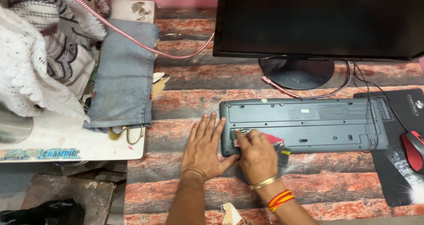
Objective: The person wipes the keys of a black computer keyboard with a patterned cloth. They then flip the keyboard over to clean the underside and finally wipe the mousepad on the desk.
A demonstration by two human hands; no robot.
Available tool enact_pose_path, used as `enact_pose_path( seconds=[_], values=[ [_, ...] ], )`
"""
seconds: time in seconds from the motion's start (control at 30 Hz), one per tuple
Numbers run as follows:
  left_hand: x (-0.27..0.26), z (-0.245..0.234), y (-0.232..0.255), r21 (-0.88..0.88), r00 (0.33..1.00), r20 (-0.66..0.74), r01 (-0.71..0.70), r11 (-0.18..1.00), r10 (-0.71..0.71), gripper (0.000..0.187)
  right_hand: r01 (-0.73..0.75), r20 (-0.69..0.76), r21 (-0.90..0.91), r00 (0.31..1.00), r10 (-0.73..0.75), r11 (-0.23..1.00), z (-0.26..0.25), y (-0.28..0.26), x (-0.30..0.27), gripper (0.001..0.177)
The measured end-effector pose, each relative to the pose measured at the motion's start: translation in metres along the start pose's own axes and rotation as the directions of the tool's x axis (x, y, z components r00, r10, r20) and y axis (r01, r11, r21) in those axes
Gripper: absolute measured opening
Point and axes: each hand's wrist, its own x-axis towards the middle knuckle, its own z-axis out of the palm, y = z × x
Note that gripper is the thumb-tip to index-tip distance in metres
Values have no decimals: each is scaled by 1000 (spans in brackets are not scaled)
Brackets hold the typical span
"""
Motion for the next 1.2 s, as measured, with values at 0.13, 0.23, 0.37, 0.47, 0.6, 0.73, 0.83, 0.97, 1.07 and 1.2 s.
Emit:
enact_pose_path(
  seconds=[0.13,0.23,0.37,0.47,0.6,0.73,0.83,0.97,1.07,1.2],
  values=[
    [0,10,-2,-49,999,-34,-14,999,12,109,-157,-58,-115,987,151,981,-17,39,-9,41],
    [0,10,-1,-30,999,-50,-14,999,12,108,-287,-91,-113,956,278,951,-18,45,-14,38],
    [0,1,1,0,1000,12,10,1000,-10,110,-226,-114,-38,969,221,973,3,15,-13,36],
    [-2,2,2,23,1000,14,-2,1000,1,108,-128,-61,-46,990,125,991,0,20,-16,40],
    [0,10,0,36,1000,9,-11,999,11,106,-198,-55,-102,980,193,975,-17,54,-17,38],
    [1,11,-1,50,999,49,6,999,-8,104,-214,-133,-196,973,190,957,-31,71,-22,38],
    [2,8,-1,55,998,61,2,998,-5,104,-195,-187,-170,969,163,966,-25,76,-28,42],
    [1,5,1,38,997,76,22,999,-25,105,-261,-140,-112,959,245,959,-5,72,-23,37],
    [0,4,2,35,999,41,14,999,-15,106,-216,-55,-94,976,212,972,-4,57,-23,37],
    [0,2,2,40,1000,25,9,999,-10,104,-155,34,-75,987,158,985,-15,47,-33,41]
  ],
)
